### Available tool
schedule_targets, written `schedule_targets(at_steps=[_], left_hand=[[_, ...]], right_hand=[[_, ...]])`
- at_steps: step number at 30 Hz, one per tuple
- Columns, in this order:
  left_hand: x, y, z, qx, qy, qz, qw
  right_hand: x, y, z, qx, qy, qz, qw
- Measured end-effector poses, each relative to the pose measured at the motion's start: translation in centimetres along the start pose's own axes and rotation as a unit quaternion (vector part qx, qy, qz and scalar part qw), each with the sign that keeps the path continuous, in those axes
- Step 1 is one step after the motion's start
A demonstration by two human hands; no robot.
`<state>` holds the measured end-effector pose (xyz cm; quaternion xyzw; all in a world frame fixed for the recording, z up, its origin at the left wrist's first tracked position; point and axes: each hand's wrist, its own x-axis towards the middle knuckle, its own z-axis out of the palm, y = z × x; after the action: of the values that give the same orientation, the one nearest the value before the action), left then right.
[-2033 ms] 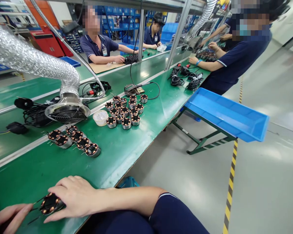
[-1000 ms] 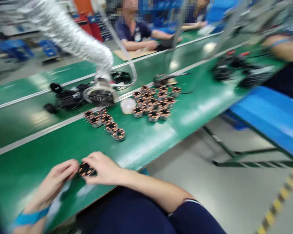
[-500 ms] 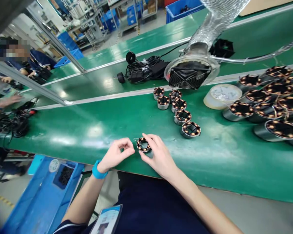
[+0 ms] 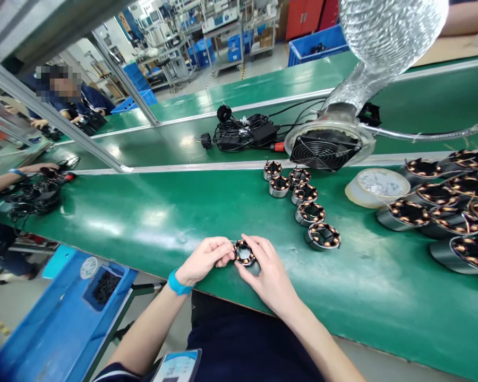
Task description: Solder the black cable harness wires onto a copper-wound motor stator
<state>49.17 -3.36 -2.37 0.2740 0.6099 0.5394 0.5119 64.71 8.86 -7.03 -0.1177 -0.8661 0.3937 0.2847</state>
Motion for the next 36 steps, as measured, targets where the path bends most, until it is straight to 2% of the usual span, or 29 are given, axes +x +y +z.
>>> schedule_targets(at_steps=[4,6,9,13,15,18,23,27,30,33,36], left_hand=[[-0.1,0.1,-0.6,0.040,0.005,0.001,0.999],[-0.2,0.3,-1.8,0.076,0.036,0.009,0.996],[0.1,0.6,-4.5,0.111,0.123,0.029,0.986],[1.7,1.5,-8.8,0.189,0.208,0.062,0.958],[3.3,2.7,-10.7,0.243,0.222,0.083,0.941],[6.9,5.6,-13.1,0.292,0.237,0.118,0.919],[15.6,12.0,-15.5,0.366,0.290,0.179,0.866],[21.5,15.2,-16.1,0.425,0.308,0.194,0.829],[23.5,15.6,-15.7,0.463,0.284,0.196,0.817],[22.6,14.8,-14.0,0.499,0.254,0.217,0.800],[19.3,13.7,-10.9,0.537,0.234,0.266,0.765]], right_hand=[[0.2,0.0,-0.5,-0.002,-0.022,0.013,1.000],[0.5,0.3,-1.1,-0.025,-0.038,0.016,0.999],[1.6,1.1,-2.1,-0.096,-0.034,0.007,0.995],[3.6,2.3,-2.5,-0.201,0.039,-0.027,0.979],[4.3,2.5,-2.3,-0.233,0.079,-0.035,0.969],[4.6,2.5,-1.7,-0.244,0.124,-0.035,0.961],[4.5,2.3,-1.4,-0.215,0.177,-0.056,0.959],[4.4,2.2,-2.0,-0.190,0.200,-0.098,0.956],[4.7,1.9,-3.0,-0.187,0.195,-0.132,0.954],[5.6,1.0,-4.8,-0.192,0.169,-0.159,0.953],[8.0,-0.3,-6.9,-0.187,0.158,-0.153,0.957]])
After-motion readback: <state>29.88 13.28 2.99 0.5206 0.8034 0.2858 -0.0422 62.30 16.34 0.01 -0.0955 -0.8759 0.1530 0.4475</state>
